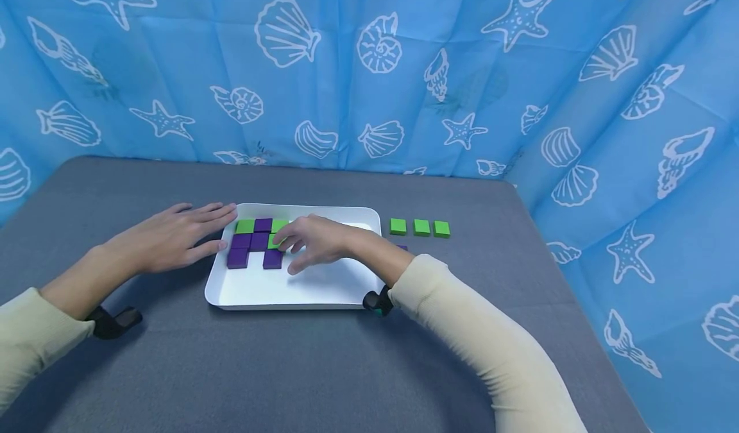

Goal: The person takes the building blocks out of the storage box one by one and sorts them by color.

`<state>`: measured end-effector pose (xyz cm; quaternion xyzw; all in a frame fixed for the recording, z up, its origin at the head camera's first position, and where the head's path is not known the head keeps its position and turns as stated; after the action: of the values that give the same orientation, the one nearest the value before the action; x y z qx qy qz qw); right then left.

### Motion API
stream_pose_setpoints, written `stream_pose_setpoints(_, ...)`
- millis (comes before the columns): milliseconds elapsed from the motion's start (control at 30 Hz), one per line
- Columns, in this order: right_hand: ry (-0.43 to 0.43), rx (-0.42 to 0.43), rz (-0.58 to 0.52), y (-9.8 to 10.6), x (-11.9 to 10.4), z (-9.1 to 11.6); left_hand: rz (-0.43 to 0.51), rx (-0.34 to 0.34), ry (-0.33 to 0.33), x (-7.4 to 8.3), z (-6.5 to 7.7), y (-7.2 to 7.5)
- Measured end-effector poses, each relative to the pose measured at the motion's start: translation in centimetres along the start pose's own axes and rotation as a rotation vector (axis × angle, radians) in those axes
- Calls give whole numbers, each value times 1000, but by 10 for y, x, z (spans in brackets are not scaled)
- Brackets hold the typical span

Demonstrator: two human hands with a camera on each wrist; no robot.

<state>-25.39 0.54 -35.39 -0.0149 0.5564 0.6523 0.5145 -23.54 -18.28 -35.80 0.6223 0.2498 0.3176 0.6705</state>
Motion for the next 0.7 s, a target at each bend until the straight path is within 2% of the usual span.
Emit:
stream_pose_setpoints(300,27,0,-2,-3,-5,-7,1,-5,-1,-1,0,-1)
stream_pose_setpoints(500,-8,8,10,-3,-8,-15,2,-15,2,-2,-1,-2)
stream_pose_setpoints(700,-20,36,105,-5,-10,-20,-1,-12,0,-2,-1,-2)
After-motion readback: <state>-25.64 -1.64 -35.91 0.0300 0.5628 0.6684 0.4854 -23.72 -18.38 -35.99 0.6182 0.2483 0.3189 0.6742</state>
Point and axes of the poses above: each hand's wrist, its own z-axis away from the middle knuckle, its own y-axis out of the back of the hand, x = y × z, the point moved 7 cm from there along -z, towards the middle knuckle, and after that the axes turned 10 degrees about -y, right-handed, at the moved point
